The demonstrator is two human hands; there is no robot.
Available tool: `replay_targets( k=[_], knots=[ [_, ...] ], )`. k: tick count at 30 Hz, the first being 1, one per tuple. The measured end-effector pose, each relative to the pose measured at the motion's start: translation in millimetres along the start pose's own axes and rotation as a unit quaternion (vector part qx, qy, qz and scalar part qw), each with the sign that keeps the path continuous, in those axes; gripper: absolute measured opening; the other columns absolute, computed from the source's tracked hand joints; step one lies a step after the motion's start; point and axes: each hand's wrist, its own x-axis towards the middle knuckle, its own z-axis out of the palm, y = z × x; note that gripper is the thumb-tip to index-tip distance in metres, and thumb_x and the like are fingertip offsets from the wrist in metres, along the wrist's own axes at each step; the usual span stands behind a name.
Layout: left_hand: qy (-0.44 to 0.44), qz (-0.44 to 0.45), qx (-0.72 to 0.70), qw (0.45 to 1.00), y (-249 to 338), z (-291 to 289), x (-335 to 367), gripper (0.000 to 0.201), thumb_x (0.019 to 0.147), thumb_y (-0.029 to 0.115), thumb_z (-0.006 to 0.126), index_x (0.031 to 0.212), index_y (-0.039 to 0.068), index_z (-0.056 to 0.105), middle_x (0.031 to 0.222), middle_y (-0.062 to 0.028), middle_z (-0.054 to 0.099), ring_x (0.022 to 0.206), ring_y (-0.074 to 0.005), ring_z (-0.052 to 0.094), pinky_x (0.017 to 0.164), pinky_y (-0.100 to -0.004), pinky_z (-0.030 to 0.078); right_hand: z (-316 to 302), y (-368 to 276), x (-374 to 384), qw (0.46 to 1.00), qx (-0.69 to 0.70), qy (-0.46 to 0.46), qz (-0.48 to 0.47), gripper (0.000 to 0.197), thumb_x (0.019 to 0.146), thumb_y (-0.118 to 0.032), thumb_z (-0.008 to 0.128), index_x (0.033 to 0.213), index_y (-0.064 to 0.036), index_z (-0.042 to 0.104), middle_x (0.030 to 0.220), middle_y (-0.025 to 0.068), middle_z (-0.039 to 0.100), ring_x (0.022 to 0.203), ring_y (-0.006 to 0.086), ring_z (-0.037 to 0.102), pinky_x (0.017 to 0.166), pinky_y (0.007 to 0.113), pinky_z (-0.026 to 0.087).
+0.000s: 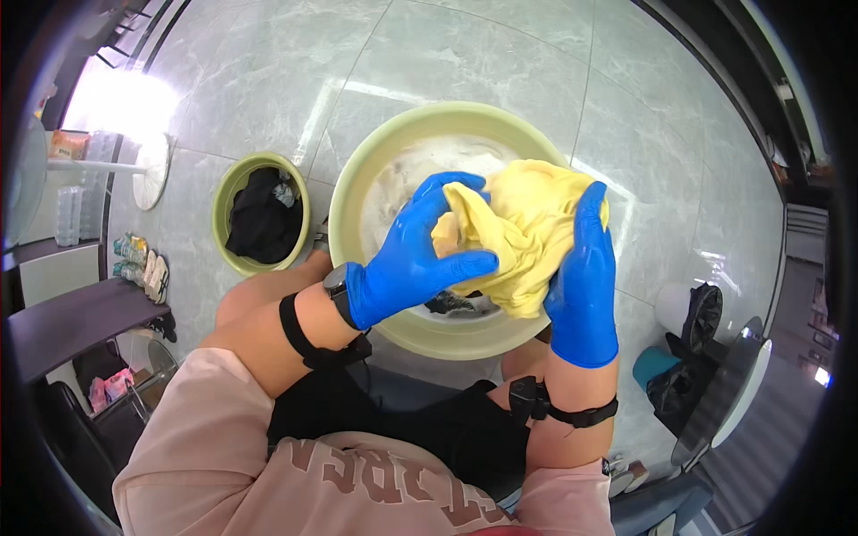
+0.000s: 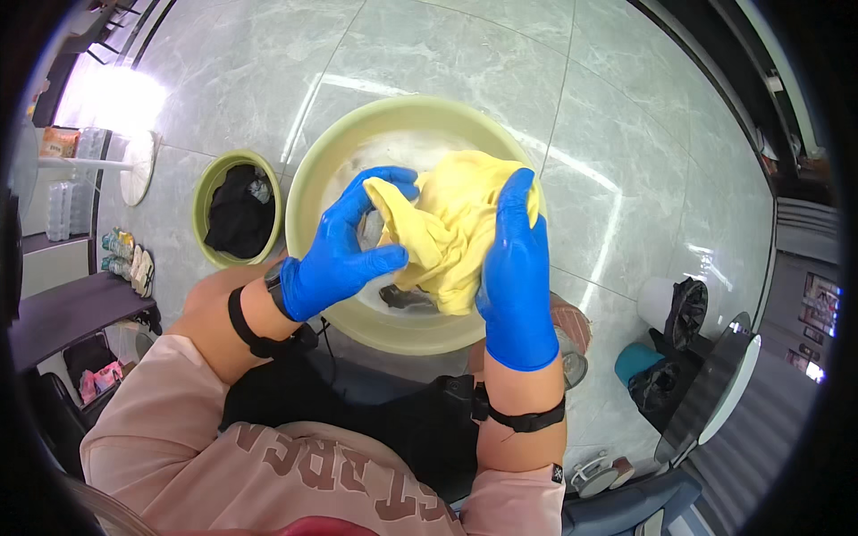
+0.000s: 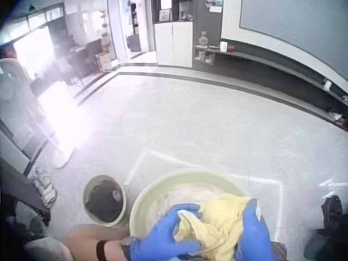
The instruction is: Hand washing a yellow garment in a basin of soapy water using detergent.
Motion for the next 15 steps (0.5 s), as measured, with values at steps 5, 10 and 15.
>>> replay_targets(
  k=[5,10,15],
  knots=[
    [0.075,-0.132,-0.164,0.975,1.2,4.7,1.3,0.032,0.092,0.008,0.070,0.122,0.001,0.059,0.106,-0.0035,0.066,0.101,-0.0115,0.061,0.089,-0.0279,0.049,-4.2,1.4,5.3,0.999,-0.028,0.008,-0.023,0.059,0.105,-0.046,0.046,0.133,0.0053,0.050,0.125,0.0184,0.063,0.111,0.0270,0.066,0.093,0.038,0.057],
    [0.137,-0.128,-0.124,0.974,-14.3,-50.9,18.7,0.025,0.095,0.004,0.060,0.120,0.000,0.058,0.110,-0.0070,0.065,0.104,-0.0128,0.060,0.092,-0.0294,0.049,-35.0,-11.1,22.4,0.998,0.014,0.032,0.056,0.065,0.102,-0.052,0.048,0.135,0.0033,0.050,0.128,0.0198,0.062,0.115,0.0298,0.064,0.097,0.043,0.055],
    [0.133,-0.095,-0.085,0.983,-29.8,-78.9,34.3,0.028,0.093,0.000,0.057,0.121,0.002,0.057,0.104,-0.0077,0.068,0.098,-0.0141,0.062,0.090,-0.0272,0.049,-39.2,-11.7,23.4,0.999,-0.026,-0.017,0.042,0.066,0.102,-0.053,0.049,0.135,0.0041,0.049,0.131,0.0200,0.061,0.116,0.0290,0.064,0.098,0.041,0.054]
  ],
)
